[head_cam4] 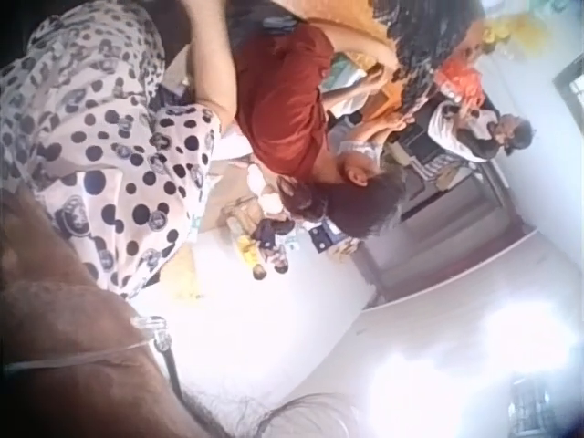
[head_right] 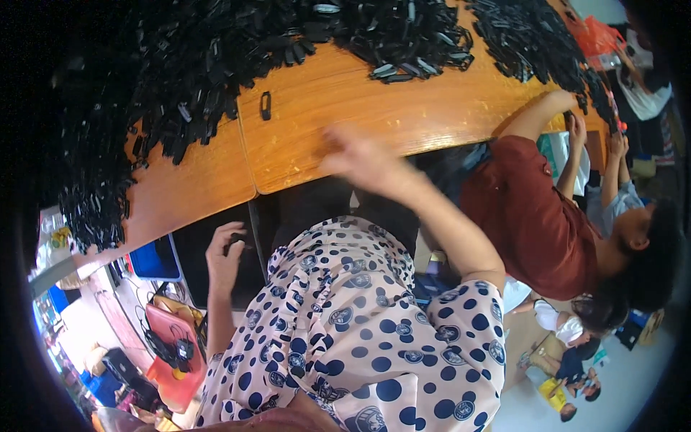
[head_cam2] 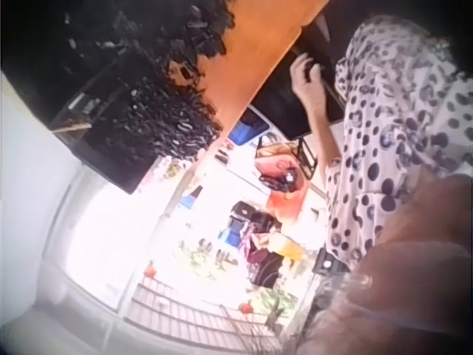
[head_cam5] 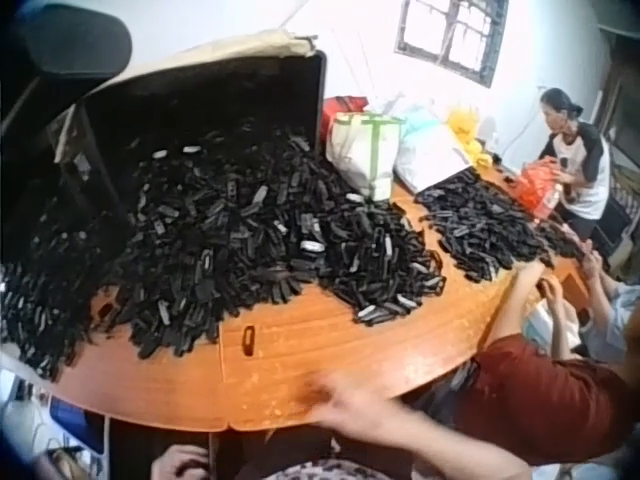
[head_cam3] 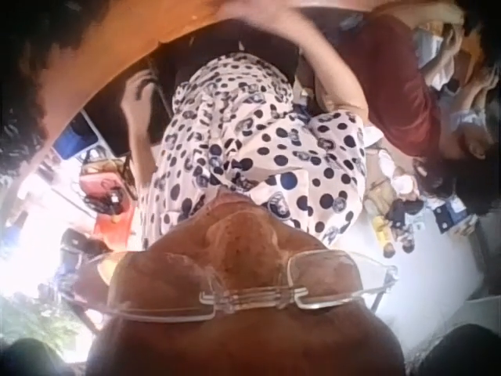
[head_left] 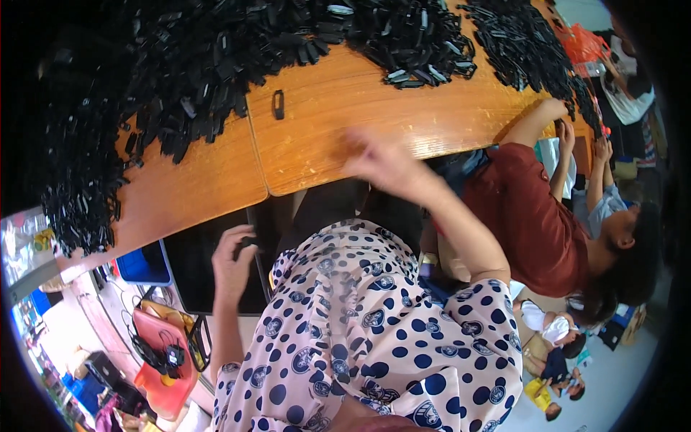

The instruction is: The person assembles small plastic buckles by hand, inserting fastener components into them.

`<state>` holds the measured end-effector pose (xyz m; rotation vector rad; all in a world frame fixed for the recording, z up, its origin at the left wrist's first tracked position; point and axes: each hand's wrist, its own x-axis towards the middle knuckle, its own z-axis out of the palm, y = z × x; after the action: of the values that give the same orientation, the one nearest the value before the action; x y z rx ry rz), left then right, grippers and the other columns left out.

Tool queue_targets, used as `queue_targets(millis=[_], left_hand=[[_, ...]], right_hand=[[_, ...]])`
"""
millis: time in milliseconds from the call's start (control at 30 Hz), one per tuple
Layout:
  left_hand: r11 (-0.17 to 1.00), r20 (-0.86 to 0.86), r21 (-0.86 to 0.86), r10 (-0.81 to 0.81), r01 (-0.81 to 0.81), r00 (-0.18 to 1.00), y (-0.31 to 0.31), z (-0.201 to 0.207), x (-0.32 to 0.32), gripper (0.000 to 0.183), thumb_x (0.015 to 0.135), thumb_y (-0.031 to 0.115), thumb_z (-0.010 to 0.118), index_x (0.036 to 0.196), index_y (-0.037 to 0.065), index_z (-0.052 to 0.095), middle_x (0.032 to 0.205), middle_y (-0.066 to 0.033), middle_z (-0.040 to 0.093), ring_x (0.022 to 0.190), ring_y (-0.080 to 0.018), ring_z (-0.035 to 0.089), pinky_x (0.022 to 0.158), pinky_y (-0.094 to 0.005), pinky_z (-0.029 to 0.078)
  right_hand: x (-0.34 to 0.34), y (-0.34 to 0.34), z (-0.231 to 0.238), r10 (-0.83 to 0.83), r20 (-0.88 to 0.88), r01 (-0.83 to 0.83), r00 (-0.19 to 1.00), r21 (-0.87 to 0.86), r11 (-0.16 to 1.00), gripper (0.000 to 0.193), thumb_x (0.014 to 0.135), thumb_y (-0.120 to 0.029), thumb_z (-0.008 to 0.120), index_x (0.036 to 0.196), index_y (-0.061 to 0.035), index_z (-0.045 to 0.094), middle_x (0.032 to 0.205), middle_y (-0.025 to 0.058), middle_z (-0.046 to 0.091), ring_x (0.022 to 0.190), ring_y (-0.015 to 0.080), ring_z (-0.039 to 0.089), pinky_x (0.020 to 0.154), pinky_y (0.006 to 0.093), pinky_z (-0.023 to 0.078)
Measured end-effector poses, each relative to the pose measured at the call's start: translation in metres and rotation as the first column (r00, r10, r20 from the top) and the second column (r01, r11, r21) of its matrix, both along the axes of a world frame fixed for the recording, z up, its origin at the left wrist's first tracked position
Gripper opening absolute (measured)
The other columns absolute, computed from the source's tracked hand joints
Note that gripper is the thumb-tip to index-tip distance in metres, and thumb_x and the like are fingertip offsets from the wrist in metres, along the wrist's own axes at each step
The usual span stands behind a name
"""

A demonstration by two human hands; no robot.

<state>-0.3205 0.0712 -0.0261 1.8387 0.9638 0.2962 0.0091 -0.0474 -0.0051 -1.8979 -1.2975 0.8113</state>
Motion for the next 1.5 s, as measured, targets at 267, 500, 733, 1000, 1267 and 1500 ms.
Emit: queue_targets(millis=[267,500,733,1000,1267,1500], left_hand=[[0.763,-0.385,0.627,0.129,0.156,0.914,0.043,0.014,-0.047,0.014,0.079,0.014,0.065,0.088,0.003,0.062,0.087,-0.0109,0.062,0.084,-0.0306,0.058,0.075,-0.0378,0.045],[0.738,-0.026,0.668,-0.105,0.095,0.994,0.089,0.016,0.102,0.012,0.083,0.011,0.059,0.095,0.006,0.06,0.087,-0.0107,0.06,0.075,-0.0298,0.061,0.061,-0.0368,0.048],[0.465,-0.402,0.769,-0.183,0.439,0.897,0.152,0.007,0.164,0.029,0.078,0.001,0.053,0.105,0.01,0.058,0.108,-0.0133,0.054,0.097,-0.0302,0.055,0.077,-0.0392,0.048],[0.269,-0.399,0.819,-0.367,0.507,0.84,0.17,0.022,0.153,0.025,0.077,0.005,0.055,0.101,0.008,0.058,0.113,-0.016,0.054,0.102,-0.0337,0.053,0.085,-0.0398,0.045],[0.979,0.302,0.01,-0.198,0.204,0.933,0.151,0.0,0.177,0.015,0.084,0.006,0.061,0.098,0.005,0.055,0.094,-0.006,0.06,0.081,-0.0193,0.06,0.064,-0.0296,0.047],[0.664,0.613,-0.683,0.295,0.304,0.733,0.107,-0.004,0.176,0.031,0.09,0.01,0.058,0.12,0.006,0.05,0.108,-0.0075,0.06,0.089,-0.0153,0.061,0.072,-0.0214,0.049]], right_hand=[[0.122,0.016,-0.011,-0.05,0.903,0.062,0.426,0.026,0.998,0.021,0.077,-0.011,0.064,0.096,-0.005,0.055,0.092,0.01,0.053,0.089,0.0288,0.057,0.073,0.0369,0.05],[0.12,0.028,-0.016,0.157,0.87,-0.02,0.467,-0.167,0.986,0.016,0.079,0.001,0.054,0.094,-0.0032,0.052,0.091,0.0122,0.054,0.089,0.0302,0.059,0.072,0.0389,0.05],[0.11,0.032,-0.008,-0.122,0.671,-0.016,0.731,0.195,0.981,0.036,0.081,0.006,0.047,0.114,-0.0079,0.053,0.092,0.0128,0.058,0.083,0.0263,0.062,0.068,0.0333,0.052],[0.068,0.044,-0.059,-0.062,-0.909,0.545,0.411,0.191,0.816,0.029,0.071,0.015,0.053,0.093,-0.0039,0.057,0.074,0.0099,0.061,0.07,0.0223,0.065,0.064,0.0339,0.056],[0.052,0.031,-0.065,-0.057,-0.984,0.639,0.168,0.065,0.766,0.015,0.081,0.0,0.064,0.093,-0.0042,0.057,0.089,0.0052,0.06,0.085,0.0181,0.063,0.078,0.0298,0.054],[0.037,0.026,-0.064,-0.151,-0.914,0.621,0.376,0.127,0.774,0.014,0.081,0.0,0.065,0.09,-0.0049,0.056,0.086,0.0034,0.059,0.078,0.0138,0.061,0.072,0.0272,0.055]])
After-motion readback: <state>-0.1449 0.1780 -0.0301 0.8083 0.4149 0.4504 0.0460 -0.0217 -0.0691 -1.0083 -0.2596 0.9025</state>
